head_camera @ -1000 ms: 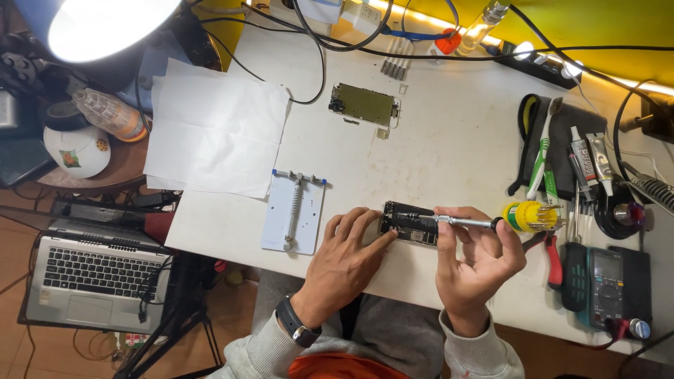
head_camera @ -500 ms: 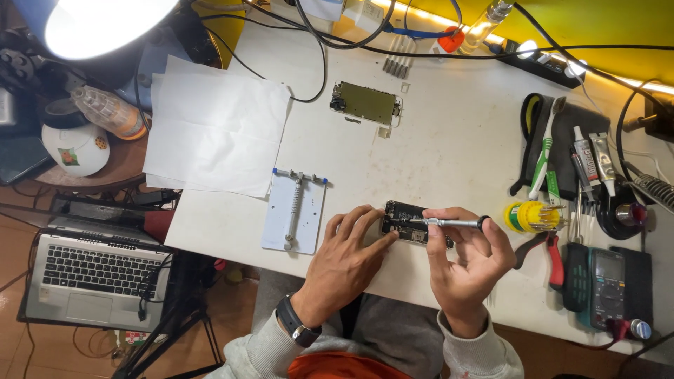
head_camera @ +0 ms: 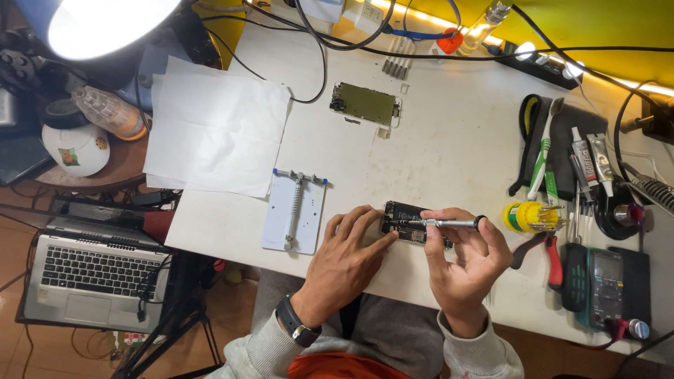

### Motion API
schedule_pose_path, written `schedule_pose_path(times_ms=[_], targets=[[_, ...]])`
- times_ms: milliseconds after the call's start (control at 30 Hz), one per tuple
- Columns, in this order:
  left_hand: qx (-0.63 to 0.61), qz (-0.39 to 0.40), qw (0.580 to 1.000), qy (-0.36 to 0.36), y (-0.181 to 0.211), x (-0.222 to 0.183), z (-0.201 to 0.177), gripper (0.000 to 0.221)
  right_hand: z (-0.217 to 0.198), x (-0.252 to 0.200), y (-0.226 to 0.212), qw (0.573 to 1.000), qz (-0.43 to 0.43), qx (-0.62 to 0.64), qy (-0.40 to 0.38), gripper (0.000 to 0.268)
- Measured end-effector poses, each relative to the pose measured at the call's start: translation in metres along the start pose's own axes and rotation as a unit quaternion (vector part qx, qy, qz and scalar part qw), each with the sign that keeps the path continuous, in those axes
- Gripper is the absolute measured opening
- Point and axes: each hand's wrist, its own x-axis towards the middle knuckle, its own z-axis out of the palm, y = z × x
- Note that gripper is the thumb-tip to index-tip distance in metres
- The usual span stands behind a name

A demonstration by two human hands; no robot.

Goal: Using a precision screwdriver to remove internal screws from a smartphone chassis on a repair bench.

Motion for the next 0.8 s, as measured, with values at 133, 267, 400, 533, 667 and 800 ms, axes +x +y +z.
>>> schedule_pose_path(times_ms=[133,267,400,533,667,800], targets=[[-0.003,0.001,1.0,-0.003,0.0,0.0,-0.001,0.031,-0.001,-0.001,0.001,1.0,0.0,-0.005,-0.002,0.071],[-0.004,-0.001,1.0,-0.004,0.0,0.0,-0.001,0.03,-0.002,-0.003,0.003,1.0,-0.004,-0.001,-0.007,0.073],[0.004,-0.001,1.0,-0.007,0.0,0.0,0.0,0.031,-0.004,-0.002,0.004,1.0,-0.012,-0.002,-0.018,0.071],[-0.003,-0.001,1.0,-0.004,0.0,-0.001,-0.001,0.03,-0.006,-0.005,0.009,1.0,-0.001,0.023,-0.016,0.076],[-0.001,0.002,1.0,-0.003,-0.001,0.0,0.001,0.032,-0.012,0.007,0.005,0.999,-0.013,0.006,-0.046,0.065],[0.004,0.0,1.0,-0.011,-0.002,-0.002,0.003,0.035,-0.008,0.009,0.011,0.998,-0.035,-0.043,-0.03,0.052]])
